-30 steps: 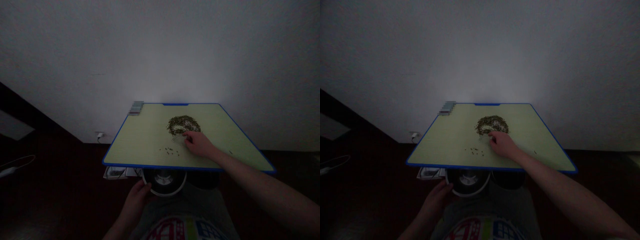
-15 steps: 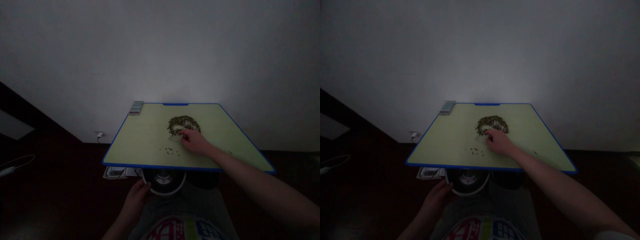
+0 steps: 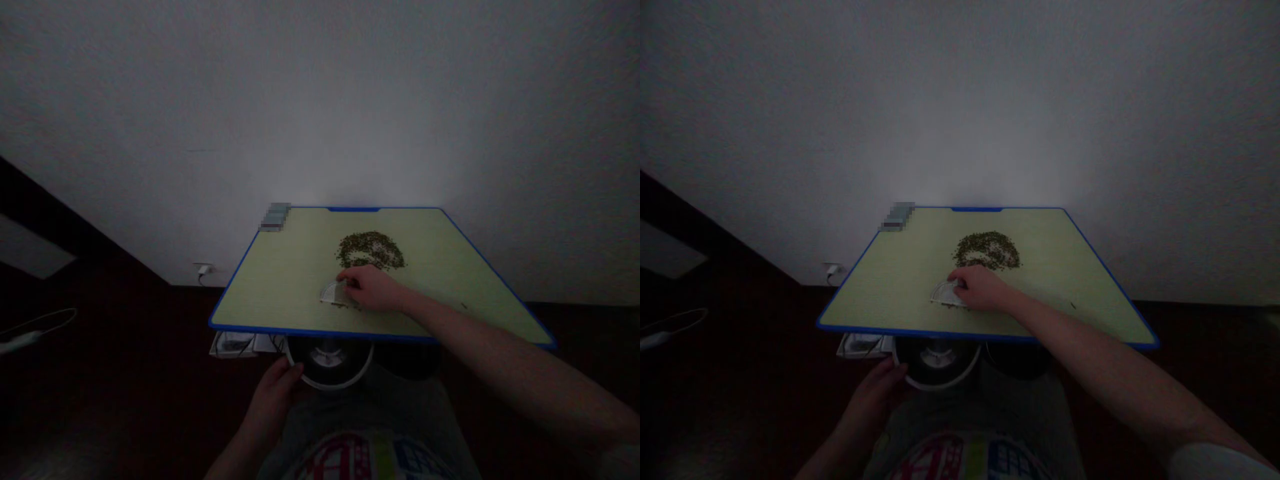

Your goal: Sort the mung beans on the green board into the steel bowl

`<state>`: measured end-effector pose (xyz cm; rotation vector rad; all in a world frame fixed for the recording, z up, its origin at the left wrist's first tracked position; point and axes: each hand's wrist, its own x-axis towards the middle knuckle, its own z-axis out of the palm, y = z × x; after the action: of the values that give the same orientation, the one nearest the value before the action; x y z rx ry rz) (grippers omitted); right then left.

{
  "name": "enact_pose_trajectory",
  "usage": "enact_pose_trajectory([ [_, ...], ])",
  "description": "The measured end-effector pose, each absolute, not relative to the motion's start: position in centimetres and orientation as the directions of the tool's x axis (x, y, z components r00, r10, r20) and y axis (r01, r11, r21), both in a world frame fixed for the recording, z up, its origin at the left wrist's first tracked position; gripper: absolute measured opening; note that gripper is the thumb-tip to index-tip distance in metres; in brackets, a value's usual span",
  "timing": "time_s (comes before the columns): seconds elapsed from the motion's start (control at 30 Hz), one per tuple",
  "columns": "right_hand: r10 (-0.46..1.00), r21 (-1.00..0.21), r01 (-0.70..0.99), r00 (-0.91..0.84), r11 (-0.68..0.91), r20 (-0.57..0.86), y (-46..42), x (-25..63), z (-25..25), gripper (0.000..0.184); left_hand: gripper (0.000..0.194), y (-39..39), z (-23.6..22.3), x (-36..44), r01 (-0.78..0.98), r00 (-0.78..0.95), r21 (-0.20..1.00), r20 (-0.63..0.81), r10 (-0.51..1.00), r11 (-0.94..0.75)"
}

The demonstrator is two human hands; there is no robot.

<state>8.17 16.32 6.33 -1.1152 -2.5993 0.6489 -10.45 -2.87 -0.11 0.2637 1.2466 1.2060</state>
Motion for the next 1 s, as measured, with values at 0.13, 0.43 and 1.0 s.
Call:
enact_pose_trajectory([
  [0.13, 0.684, -0.504, 0.586, -0.73, 0.634, 0.012, 16.4, 7.9, 6.6, 0.035, 0.025, -2.9, -0.1, -10.4, -0.545, -0.123, 0.725, -0.565, 0.816, 0.421],
  [0.43, 0.532, -0.503, 0.458, -0.847, 0.733, 0.004, 16.1, 8.2, 6.9, 0.035, 0.022, -3.0, -0.7, -10.3, -0.531, -0.123, 0.742, -0.545, 0.829, 0.409],
  [1.0, 0.469, -0.615, 0.393, -0.882, 0.683, -0.043, 15.7, 8.9, 6.8, 0.032, 0.024, -2.5, -0.8, -9.6, -0.548, -0.069, 0.724, -0.538, 0.84, 0.419],
])
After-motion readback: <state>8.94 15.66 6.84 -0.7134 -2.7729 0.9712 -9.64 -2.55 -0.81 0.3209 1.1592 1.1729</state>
